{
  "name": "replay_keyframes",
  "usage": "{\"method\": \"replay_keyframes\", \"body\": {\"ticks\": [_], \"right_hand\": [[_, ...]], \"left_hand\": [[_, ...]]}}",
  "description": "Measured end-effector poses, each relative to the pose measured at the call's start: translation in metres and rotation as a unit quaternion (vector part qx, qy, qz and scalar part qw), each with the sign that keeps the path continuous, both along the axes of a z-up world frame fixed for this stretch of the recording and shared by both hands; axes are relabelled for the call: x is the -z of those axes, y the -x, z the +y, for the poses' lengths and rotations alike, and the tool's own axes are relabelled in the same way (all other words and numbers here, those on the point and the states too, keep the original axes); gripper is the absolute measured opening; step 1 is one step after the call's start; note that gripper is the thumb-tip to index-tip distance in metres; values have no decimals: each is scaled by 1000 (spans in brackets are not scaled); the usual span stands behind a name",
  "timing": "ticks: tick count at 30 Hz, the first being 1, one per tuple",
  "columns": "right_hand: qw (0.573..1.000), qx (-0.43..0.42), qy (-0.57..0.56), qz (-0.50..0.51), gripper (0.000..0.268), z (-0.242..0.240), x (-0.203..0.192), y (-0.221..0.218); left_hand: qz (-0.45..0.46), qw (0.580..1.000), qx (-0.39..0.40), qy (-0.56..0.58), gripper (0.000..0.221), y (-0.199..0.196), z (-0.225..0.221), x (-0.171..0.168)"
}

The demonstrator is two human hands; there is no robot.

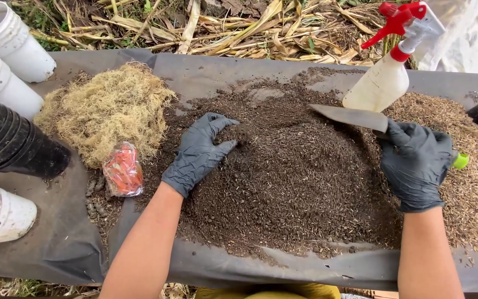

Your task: Mixing different types of soil and organic matter on a potting bench using hands and a trowel to create a uniform potting mix.

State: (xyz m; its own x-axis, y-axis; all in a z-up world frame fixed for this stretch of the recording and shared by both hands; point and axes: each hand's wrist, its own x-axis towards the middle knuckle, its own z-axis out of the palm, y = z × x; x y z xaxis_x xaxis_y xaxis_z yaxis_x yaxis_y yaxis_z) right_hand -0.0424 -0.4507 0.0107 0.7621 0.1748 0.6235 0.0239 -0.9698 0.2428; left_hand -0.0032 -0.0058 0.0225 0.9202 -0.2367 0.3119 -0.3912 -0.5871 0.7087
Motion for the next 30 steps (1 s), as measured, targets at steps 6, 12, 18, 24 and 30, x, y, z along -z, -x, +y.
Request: {"method": "replay_keyframes", "body": {"ticks": [6,12,18,24,30], "right_hand": [[995,20,-5,100,34,-2,13,-4],[995,-50,-74,38,47,18,4,-1],[981,-177,-69,31,67,58,-14,14],[965,-195,-58,166,120,110,-44,21],[926,-136,-132,325,103,162,-59,11]], "left_hand": [[-57,998,-12,-13,33,0,6,1],[-193,979,-32,-63,32,-1,4,-5],[-117,991,0,-70,53,15,-5,-26],[-91,954,70,-278,120,23,-17,-32],[20,968,68,-241,119,27,-35,-43]]}}
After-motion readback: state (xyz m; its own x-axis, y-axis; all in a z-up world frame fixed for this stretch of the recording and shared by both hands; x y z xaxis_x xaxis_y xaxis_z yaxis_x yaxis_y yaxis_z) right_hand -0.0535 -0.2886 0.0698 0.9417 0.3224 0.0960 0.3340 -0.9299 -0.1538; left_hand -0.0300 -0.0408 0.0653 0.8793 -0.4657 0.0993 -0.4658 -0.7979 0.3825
